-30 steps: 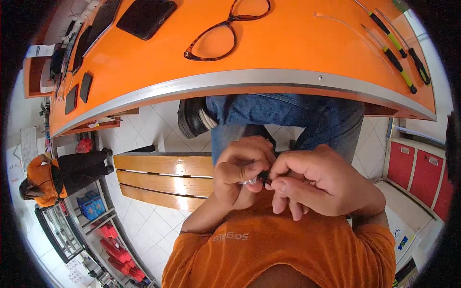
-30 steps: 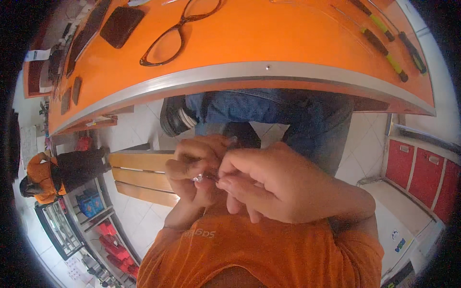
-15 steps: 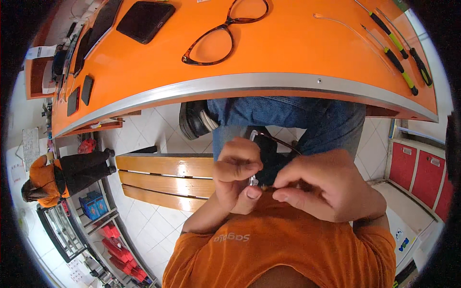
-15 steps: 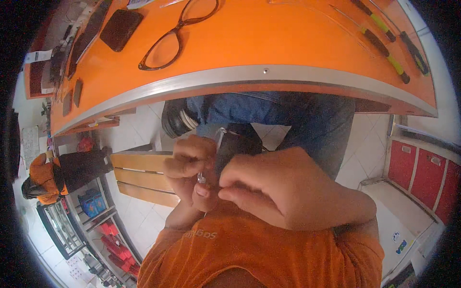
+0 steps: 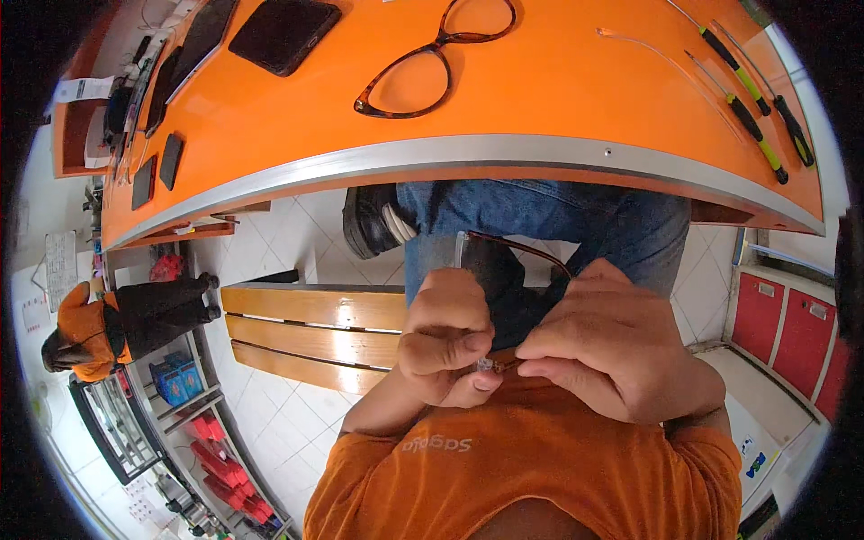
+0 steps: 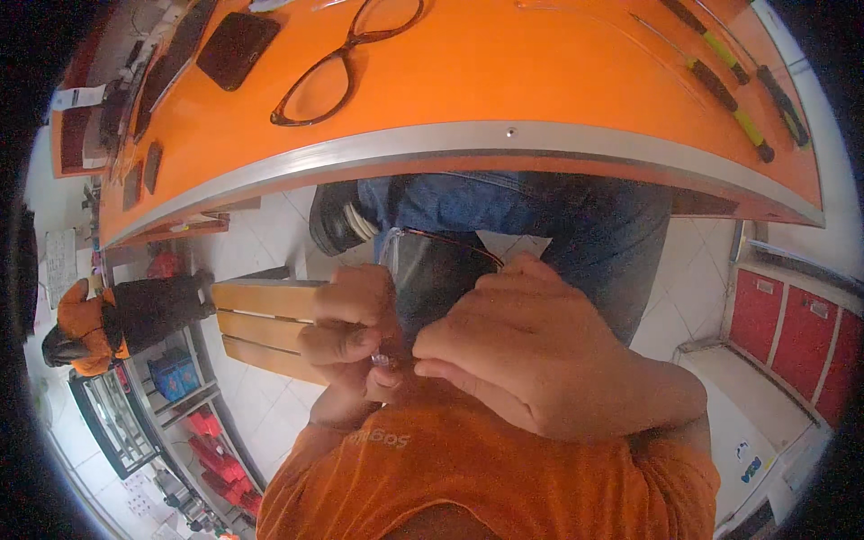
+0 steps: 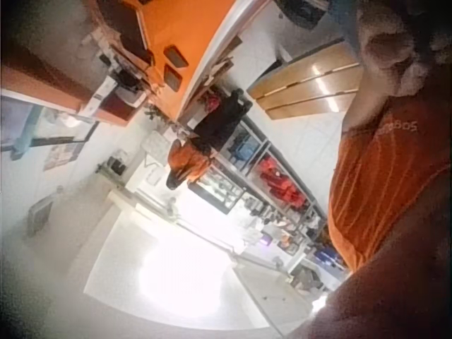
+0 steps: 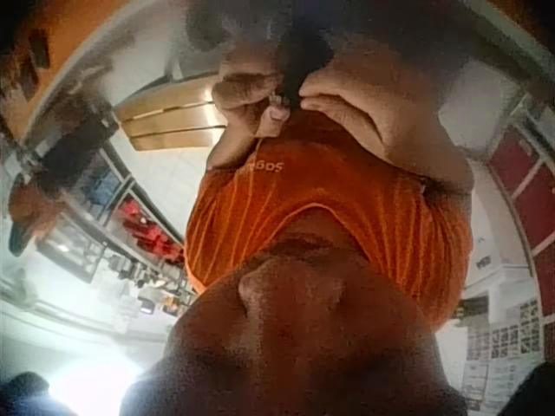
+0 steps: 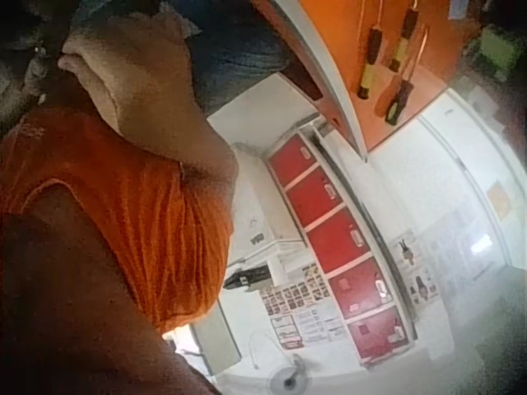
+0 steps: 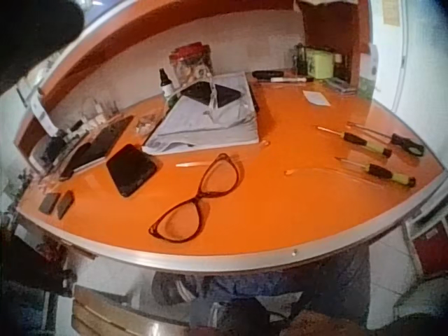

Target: The person repairs a pair of eyeglasses by using a small screwdriver to tighten or adjust the hinges and frames while holding them by hand.

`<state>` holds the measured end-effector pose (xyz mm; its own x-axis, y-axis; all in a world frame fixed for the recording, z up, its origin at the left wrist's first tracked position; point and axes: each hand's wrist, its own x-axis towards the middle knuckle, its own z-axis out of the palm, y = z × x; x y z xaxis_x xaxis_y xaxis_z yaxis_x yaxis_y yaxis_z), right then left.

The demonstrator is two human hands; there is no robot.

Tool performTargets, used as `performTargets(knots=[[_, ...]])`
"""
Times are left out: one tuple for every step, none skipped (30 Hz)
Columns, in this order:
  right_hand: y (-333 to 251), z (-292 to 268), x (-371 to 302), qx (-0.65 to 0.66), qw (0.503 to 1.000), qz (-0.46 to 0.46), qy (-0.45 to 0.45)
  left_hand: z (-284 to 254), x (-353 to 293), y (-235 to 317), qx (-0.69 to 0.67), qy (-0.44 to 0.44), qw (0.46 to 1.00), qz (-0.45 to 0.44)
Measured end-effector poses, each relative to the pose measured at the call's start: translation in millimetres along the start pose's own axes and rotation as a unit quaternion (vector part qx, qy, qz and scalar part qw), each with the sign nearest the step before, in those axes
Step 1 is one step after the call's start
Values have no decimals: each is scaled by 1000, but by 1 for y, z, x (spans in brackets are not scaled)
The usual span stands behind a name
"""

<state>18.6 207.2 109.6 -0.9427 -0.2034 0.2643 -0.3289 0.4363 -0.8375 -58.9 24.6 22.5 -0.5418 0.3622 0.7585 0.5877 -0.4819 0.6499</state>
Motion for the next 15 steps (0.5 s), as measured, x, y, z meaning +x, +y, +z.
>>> performTargets(knots=[[1, 0, 0, 4, 1000, -2, 1, 0, 1, 1, 1, -4, 1000, -3], [1, 1, 0, 8, 1000, -3, 2, -1, 2, 2, 3, -9, 1000, -7], [1, 2, 0, 17, 1000, 2, 0, -2, 3, 4, 6, -13, 1000, -10], [1, 3, -1, 27, 1000, 7, -2, -3, 3, 4, 8, -19, 1000, -9], [1, 4, -2, 36, 999, 12, -3, -4, 4, 5, 9, -24, 1000, -8], [1, 4, -2, 38, 999, 10, -6, -5, 4, 4, 10, -29, 999, -7], [1, 4, -3, 41, 999, 9, -9, -4, 3, 5, 17, -27, 999, -5], [2, 4, -3, 43, 999, 7, -12, -3, 3, 5, 24, -24, 999, -2], [2, 5, -3, 51, 999, 13, -7, -2, 3, 5, 30, -21, 999, 0], [1, 7, -4, 59, 998, 20, -2, -2, 3, 4, 30, -26, 999, 1], [1, 8, -5, 67, 997, 27, 2, -3, 3, 4, 30, -30, 999, 1], [2, 9, -5, 72, 997, 31, 1, -3, 4, 4, 31, -34, 999, 2], [2, 9, -6, 77, 996, 36, -1, -4, 5, 5, 43, -42, 998, -6], [2, 9, -5, 83, 996, 40, -2, -5, 6, 6, 54, -50, 997, -14], [1, 8, -5, 86, 995, 55, -12, -5, 6, 8, 67, -56, 996, -22]])
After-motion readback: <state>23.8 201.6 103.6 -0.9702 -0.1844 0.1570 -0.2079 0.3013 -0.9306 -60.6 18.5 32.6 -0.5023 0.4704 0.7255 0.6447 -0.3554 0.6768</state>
